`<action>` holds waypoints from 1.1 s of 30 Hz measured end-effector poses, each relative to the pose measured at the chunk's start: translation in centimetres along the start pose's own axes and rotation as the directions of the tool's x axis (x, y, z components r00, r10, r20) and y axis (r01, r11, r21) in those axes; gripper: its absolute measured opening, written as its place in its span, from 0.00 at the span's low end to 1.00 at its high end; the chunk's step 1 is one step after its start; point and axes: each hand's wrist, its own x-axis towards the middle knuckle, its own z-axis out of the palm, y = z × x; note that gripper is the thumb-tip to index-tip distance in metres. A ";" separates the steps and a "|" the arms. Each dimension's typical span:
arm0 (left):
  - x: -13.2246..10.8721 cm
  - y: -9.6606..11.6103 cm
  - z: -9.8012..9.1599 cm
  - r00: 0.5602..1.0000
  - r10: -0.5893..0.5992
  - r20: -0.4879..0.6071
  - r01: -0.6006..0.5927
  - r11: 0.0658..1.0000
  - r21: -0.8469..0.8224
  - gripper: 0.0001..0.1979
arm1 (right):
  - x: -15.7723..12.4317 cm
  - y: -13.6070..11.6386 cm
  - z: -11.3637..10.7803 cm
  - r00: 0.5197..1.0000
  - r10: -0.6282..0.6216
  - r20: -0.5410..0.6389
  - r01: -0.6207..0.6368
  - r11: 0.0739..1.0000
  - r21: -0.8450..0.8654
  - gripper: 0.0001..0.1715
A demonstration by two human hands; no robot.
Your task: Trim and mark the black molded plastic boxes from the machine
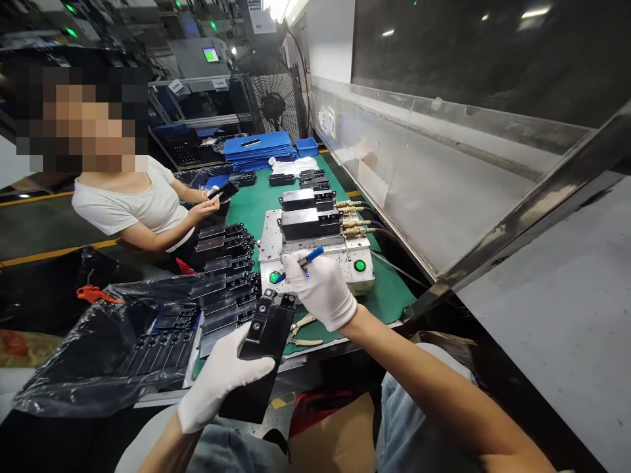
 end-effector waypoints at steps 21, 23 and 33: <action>-0.3 0.4 0.0 0.999 -0.012 -0.038 0.012 1.000 0.000 0.18 | -2.0 -1.6 0.8 0.986 -0.085 0.145 0.083 0.996 0.023 0.14; -0.4 0.3 0.0 1.000 -0.004 -0.030 0.004 1.000 -0.021 0.20 | -2.0 -2.1 0.4 0.985 -0.078 0.157 0.069 0.995 0.066 0.15; 0.0 -0.5 -0.5 0.997 0.017 -0.074 -0.014 0.999 0.044 0.21 | -3.2 -3.1 1.8 0.981 -0.102 0.168 0.093 0.994 0.058 0.17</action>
